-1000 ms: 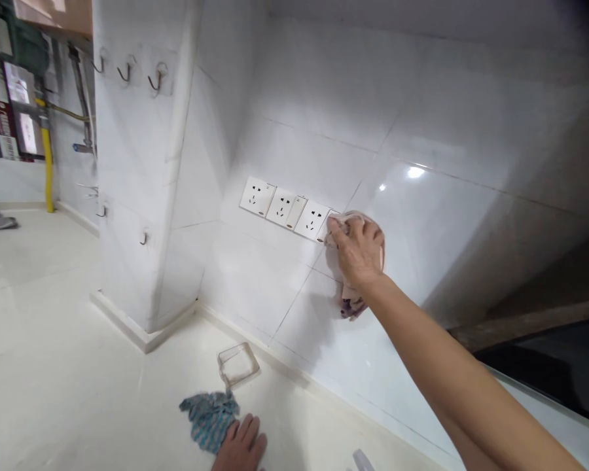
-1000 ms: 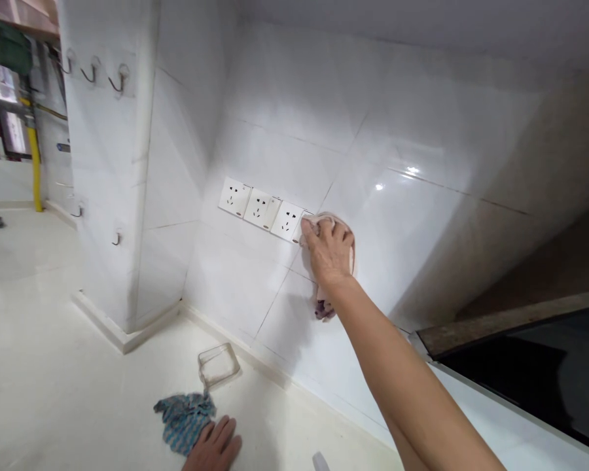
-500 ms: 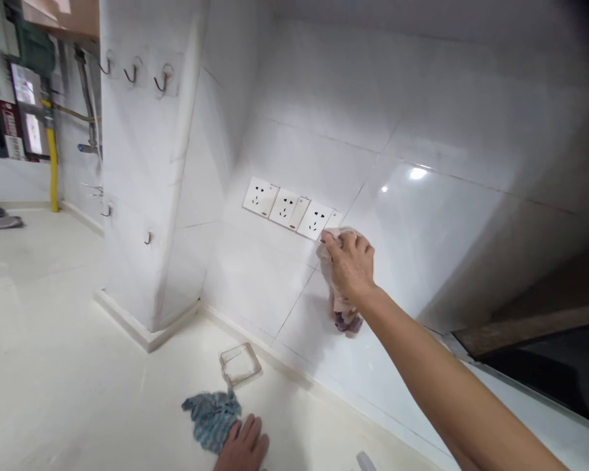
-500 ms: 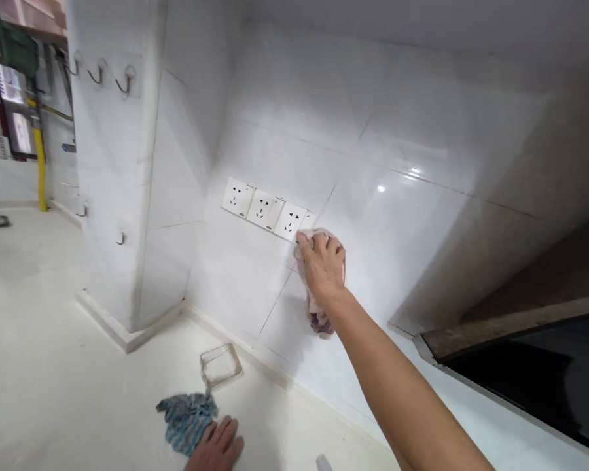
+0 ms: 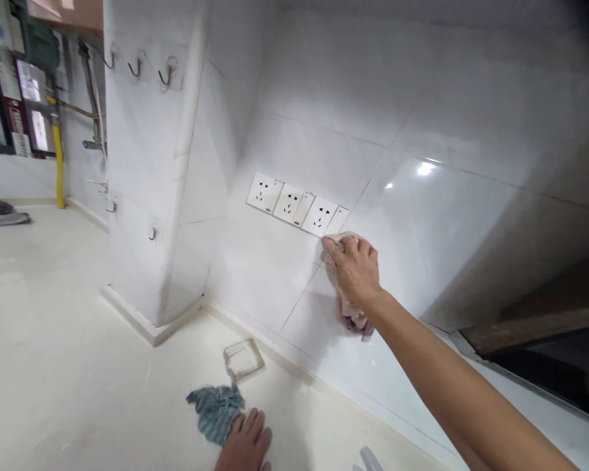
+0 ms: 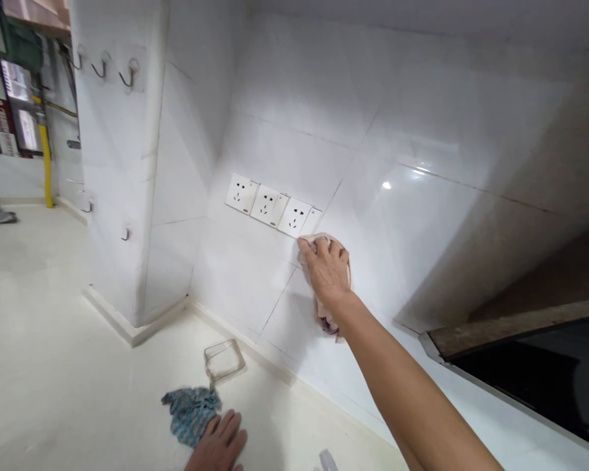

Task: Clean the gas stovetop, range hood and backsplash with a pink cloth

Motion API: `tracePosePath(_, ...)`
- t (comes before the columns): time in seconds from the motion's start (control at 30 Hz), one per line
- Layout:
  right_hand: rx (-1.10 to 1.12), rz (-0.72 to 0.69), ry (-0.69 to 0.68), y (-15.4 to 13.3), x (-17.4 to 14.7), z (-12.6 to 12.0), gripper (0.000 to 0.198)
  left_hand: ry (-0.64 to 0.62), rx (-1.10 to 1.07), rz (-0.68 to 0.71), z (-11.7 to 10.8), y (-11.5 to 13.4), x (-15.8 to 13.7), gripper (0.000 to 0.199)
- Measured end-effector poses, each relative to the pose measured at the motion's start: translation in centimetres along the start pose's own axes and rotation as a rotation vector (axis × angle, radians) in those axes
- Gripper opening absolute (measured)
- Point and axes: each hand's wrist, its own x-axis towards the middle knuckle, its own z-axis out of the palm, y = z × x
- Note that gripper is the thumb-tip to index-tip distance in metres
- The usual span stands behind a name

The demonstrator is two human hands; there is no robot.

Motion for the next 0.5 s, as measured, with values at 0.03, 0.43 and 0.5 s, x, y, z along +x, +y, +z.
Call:
tracePosePath(0.03, 0.011, 0.016, 0.013, 0.16, 0.09, 0.08, 0.063, 0.000, -0.004, 0.002, -0.09, 0.03, -0.01, 0.070)
tracePosePath(0.43, 0.039, 0.043, 0.049, 0.05, 0.66, 0.36, 0.067, 0.008, 0.018, 0.006, 0.32, -0.18, -0.13, 0.069)
tracePosePath(0.5, 0.026, 0.047, 0.042, 0.12, 0.75, 0.33, 0.068, 0.019, 0.015, 0.010, 0.32, -0.16, -0.22, 0.070)
